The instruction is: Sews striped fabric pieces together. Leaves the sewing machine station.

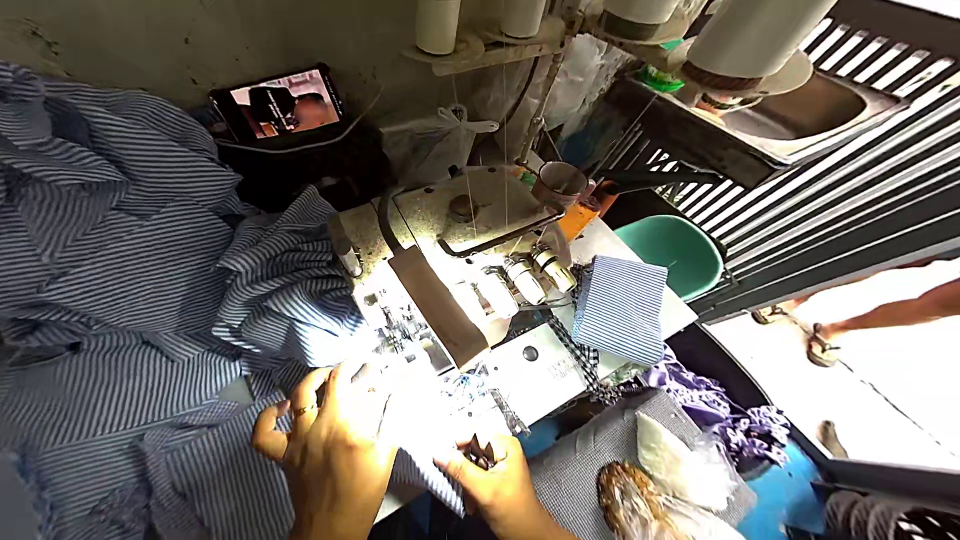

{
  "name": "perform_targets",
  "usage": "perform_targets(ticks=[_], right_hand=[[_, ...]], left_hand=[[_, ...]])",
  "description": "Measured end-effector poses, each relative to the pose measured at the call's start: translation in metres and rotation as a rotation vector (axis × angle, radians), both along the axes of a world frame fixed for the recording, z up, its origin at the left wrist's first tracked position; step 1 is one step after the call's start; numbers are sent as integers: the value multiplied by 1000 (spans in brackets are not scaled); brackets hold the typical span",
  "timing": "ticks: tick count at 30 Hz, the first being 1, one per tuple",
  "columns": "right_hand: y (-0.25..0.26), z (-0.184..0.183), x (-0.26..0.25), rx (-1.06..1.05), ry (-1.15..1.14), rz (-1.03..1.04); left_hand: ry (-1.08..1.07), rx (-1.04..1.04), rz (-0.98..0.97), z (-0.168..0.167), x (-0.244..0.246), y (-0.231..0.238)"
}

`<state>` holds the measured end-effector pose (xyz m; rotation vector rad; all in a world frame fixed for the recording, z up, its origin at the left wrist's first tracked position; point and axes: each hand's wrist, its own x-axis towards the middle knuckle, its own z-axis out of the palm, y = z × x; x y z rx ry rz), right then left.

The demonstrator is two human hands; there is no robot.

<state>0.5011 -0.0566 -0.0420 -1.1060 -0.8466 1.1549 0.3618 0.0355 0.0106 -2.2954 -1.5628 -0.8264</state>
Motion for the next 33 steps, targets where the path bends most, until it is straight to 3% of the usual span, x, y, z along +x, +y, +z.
perform_targets(ticks=[6,14,18,21,24,27,30,32,33], right_hand=[[22,6,3,9,-32,-38],[36,15,-4,-51,106,-121],[28,11,-7,-107,132,-37],[10,3,-5,-197,127,132],[-2,0,-4,-219,142,185],[-3,1,-4,-203,152,142],[-4,1,-6,-170,142,80],[-8,1,-8,-117,114,29],[-10,-1,-8,-68,65,7]], left_hand=[[2,-82,-24,10,-4,28],[2,-129,9,8,-14,73],[-70,-135,-83,14,-31,57],[-352,-244,-251,16,-52,-3],[-609,-841,-431,-2,-65,-51],[-872,-1363,-346,-22,-57,-59],[-1265,-1365,-132,-29,-37,-62],[-1444,-1151,-88,-30,-23,-63],[-1431,-965,-93,-30,-15,-64]])
